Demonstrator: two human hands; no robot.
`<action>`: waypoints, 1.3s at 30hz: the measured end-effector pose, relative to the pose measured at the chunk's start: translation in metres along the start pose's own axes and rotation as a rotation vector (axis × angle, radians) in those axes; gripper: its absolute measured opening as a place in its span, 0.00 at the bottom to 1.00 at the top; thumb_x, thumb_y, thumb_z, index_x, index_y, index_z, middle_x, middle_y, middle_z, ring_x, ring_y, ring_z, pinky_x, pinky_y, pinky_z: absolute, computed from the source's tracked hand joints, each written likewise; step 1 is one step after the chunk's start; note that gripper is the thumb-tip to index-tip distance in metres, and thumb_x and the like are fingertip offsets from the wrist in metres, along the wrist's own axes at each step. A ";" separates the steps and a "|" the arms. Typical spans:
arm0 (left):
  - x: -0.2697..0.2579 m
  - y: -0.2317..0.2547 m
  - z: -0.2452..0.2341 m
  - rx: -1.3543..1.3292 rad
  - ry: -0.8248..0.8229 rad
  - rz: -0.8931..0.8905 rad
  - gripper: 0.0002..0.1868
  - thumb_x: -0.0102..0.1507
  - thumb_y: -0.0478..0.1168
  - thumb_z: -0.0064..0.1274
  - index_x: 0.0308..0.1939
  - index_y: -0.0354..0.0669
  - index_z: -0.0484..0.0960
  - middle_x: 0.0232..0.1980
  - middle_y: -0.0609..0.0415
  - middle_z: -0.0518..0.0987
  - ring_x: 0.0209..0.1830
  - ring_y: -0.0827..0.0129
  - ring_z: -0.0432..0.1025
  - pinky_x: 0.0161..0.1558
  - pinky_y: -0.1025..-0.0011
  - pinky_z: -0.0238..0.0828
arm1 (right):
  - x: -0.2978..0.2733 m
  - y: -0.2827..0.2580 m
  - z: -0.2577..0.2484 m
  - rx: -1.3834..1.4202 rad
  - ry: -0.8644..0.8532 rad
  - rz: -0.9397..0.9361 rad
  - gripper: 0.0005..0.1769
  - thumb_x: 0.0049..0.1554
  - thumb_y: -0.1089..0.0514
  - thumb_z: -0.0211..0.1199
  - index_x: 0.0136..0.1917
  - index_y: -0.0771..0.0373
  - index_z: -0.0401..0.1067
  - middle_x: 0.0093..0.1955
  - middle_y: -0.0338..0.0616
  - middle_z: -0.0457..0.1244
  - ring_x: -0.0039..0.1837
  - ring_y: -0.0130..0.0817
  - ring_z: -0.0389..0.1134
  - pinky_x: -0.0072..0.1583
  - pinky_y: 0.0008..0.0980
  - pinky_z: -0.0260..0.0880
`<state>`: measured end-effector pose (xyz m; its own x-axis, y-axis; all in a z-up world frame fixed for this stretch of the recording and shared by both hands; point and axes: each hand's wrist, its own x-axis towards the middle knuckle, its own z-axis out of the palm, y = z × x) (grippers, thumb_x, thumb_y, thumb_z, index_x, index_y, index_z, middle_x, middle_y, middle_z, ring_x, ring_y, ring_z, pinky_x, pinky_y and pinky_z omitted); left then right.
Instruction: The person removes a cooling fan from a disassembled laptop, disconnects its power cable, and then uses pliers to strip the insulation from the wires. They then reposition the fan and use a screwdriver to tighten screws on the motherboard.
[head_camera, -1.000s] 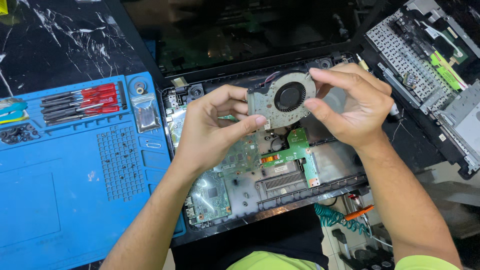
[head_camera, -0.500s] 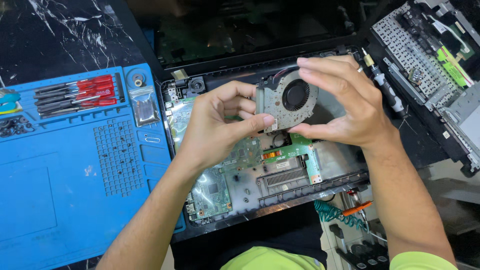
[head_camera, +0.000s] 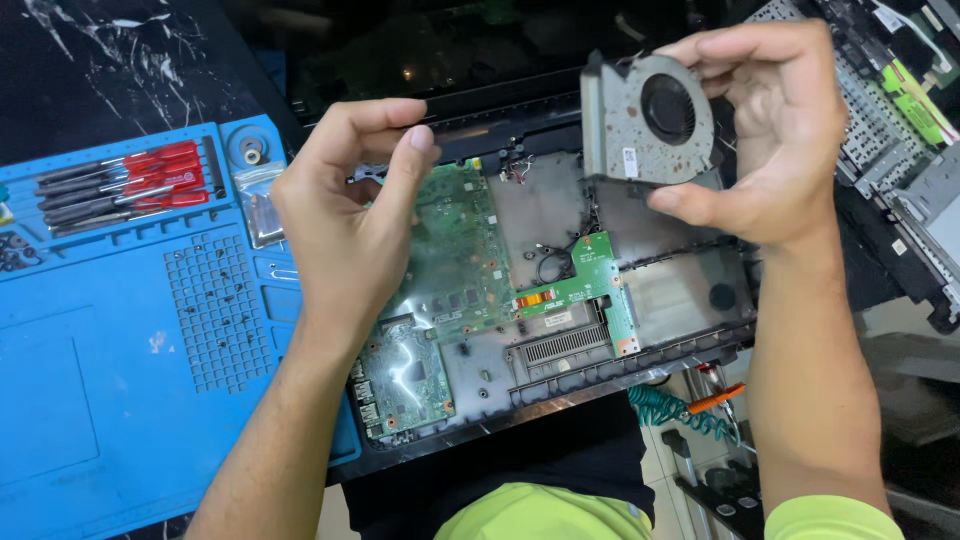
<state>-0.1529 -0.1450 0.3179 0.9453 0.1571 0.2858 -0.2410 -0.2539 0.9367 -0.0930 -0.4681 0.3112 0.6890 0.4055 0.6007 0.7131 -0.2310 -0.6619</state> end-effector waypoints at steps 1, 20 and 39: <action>-0.001 -0.002 0.001 0.109 -0.003 0.107 0.05 0.77 0.35 0.57 0.56 0.42 0.86 0.46 0.54 0.88 0.45 0.74 0.85 0.29 0.79 0.74 | 0.000 0.002 -0.003 0.073 -0.071 0.056 0.49 0.50 0.53 0.79 0.74 0.72 0.55 0.73 0.69 0.62 0.77 0.57 0.69 0.76 0.45 0.72; 0.009 -0.044 0.035 0.485 -0.240 0.395 0.04 0.71 0.35 0.66 0.50 0.43 0.90 0.43 0.58 0.88 0.45 0.59 0.72 0.47 0.58 0.66 | 0.008 0.001 -0.010 0.039 -0.474 0.275 0.35 0.48 0.46 0.79 0.60 0.59 0.65 0.68 0.52 0.66 0.68 0.39 0.69 0.69 0.37 0.68; 0.023 -0.061 0.035 0.384 -0.165 0.377 0.08 0.71 0.34 0.65 0.54 0.42 0.92 0.42 0.58 0.89 0.45 0.59 0.72 0.45 0.63 0.74 | 0.013 -0.008 0.013 -0.172 -0.527 0.201 0.26 0.48 0.50 0.85 0.49 0.56 0.70 0.71 0.53 0.68 0.70 0.45 0.69 0.71 0.43 0.64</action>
<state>-0.1091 -0.1599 0.2605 0.8386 -0.1556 0.5220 -0.5006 -0.5977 0.6262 -0.0918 -0.4493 0.3183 0.6869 0.7134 0.1384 0.6163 -0.4709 -0.6313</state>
